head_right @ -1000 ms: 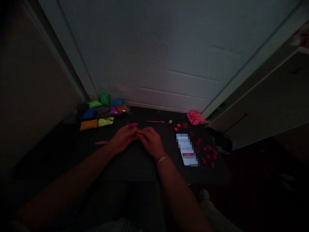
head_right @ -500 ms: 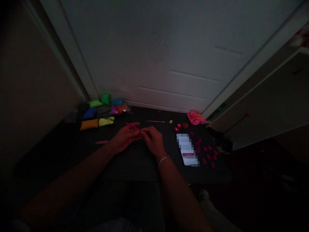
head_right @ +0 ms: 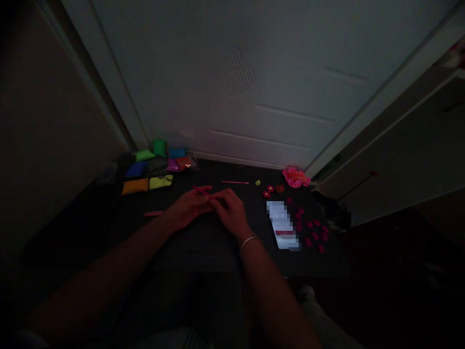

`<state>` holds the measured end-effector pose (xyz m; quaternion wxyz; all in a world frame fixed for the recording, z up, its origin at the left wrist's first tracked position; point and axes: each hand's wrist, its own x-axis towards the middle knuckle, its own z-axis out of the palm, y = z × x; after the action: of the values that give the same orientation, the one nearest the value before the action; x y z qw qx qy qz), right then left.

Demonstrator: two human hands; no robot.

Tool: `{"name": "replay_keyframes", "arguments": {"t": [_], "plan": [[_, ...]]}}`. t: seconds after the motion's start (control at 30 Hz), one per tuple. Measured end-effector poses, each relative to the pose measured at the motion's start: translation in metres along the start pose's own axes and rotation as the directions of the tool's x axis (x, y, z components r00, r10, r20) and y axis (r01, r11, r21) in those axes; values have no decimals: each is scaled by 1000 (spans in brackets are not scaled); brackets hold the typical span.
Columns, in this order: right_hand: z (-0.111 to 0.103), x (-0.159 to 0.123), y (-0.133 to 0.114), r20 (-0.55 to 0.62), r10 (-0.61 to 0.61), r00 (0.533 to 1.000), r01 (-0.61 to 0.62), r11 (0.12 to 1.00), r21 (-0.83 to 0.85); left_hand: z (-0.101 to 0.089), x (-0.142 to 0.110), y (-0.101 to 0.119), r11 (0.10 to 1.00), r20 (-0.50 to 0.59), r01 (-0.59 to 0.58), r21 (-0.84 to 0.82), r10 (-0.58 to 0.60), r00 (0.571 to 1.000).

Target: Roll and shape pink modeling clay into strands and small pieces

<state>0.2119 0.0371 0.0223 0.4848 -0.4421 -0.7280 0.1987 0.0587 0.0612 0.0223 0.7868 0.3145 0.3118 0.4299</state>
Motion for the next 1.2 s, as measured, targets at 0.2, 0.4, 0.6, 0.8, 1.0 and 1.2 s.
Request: {"name": "replay_keyframes", "arguments": {"t": [0.2,0.4,0.6,0.8,1.0,1.2], "plan": [[-1,1,0,31,44,999,-45,997,55,-1,-1,1,999,19,29,30,-30,999],[2,0,2,-26,30,999,-30,1000,-1,1,-1,0,999,14,41,7,-41,999],[1,-1,4,-3,-75,997,74,990,-118,2,-1,0,999,-4,29,-35,-29,1000],[0,-1,4,18,-60,998,61,994,-91,-2,0,2,998,19,58,-8,-58,998],[0,-1,5,82,-85,993,90,994,-60,-4,1,2,997,-9,65,37,-65,998],[0,-2,6,66,-62,996,70,989,-131,-2,1,1,998,0,61,-7,-61,998]]}}
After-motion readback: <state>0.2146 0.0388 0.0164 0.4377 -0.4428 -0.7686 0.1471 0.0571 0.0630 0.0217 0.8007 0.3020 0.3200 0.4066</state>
